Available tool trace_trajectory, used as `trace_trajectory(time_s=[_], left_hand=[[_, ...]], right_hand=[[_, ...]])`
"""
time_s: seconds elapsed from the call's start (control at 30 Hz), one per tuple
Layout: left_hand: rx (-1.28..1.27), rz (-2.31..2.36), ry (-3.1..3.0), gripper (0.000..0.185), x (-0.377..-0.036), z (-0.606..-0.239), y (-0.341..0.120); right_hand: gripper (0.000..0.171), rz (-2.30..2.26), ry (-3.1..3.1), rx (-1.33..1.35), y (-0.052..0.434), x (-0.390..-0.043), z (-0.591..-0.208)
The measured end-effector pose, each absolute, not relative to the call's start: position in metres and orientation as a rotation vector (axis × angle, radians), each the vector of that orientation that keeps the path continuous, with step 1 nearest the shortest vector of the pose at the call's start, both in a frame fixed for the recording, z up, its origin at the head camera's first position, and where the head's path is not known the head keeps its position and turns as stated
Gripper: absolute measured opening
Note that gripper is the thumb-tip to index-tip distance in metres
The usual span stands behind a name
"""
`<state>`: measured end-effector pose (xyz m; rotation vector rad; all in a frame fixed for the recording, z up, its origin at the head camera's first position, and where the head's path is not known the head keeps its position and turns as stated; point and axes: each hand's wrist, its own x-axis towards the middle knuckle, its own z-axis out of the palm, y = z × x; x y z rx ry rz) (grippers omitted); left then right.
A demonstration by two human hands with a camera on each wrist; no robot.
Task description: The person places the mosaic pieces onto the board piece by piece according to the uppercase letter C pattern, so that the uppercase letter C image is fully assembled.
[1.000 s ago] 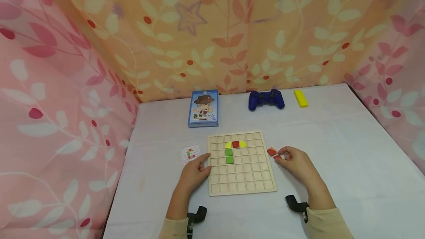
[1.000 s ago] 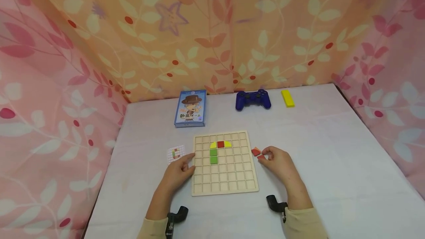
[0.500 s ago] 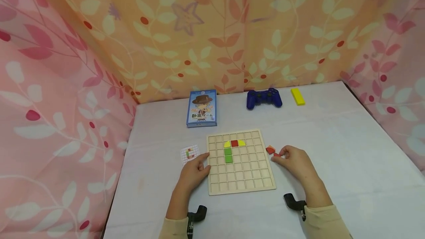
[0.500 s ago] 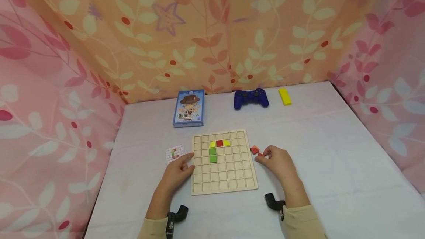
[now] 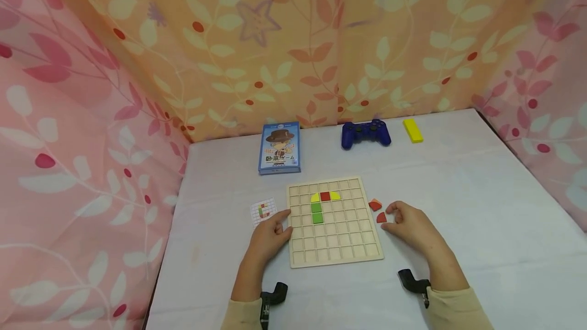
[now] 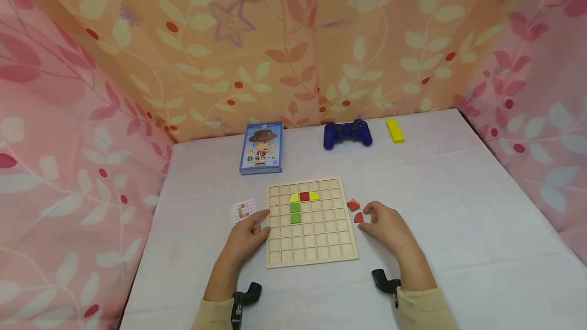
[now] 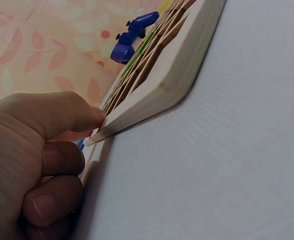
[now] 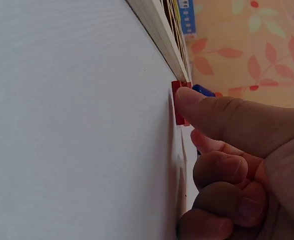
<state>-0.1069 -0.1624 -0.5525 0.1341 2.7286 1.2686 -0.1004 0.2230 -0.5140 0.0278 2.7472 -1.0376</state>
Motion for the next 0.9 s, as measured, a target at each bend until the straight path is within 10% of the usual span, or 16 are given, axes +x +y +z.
trace_trajectory(time_s=[0.9], left_hand=[[0.155,1.268,2.722,0.045,-0.1093,-0.5511,-0.1634]], right_hand=[[0.020,-0.841,2.961,-0.148,0.2170,-0.1079,-0.5202]])
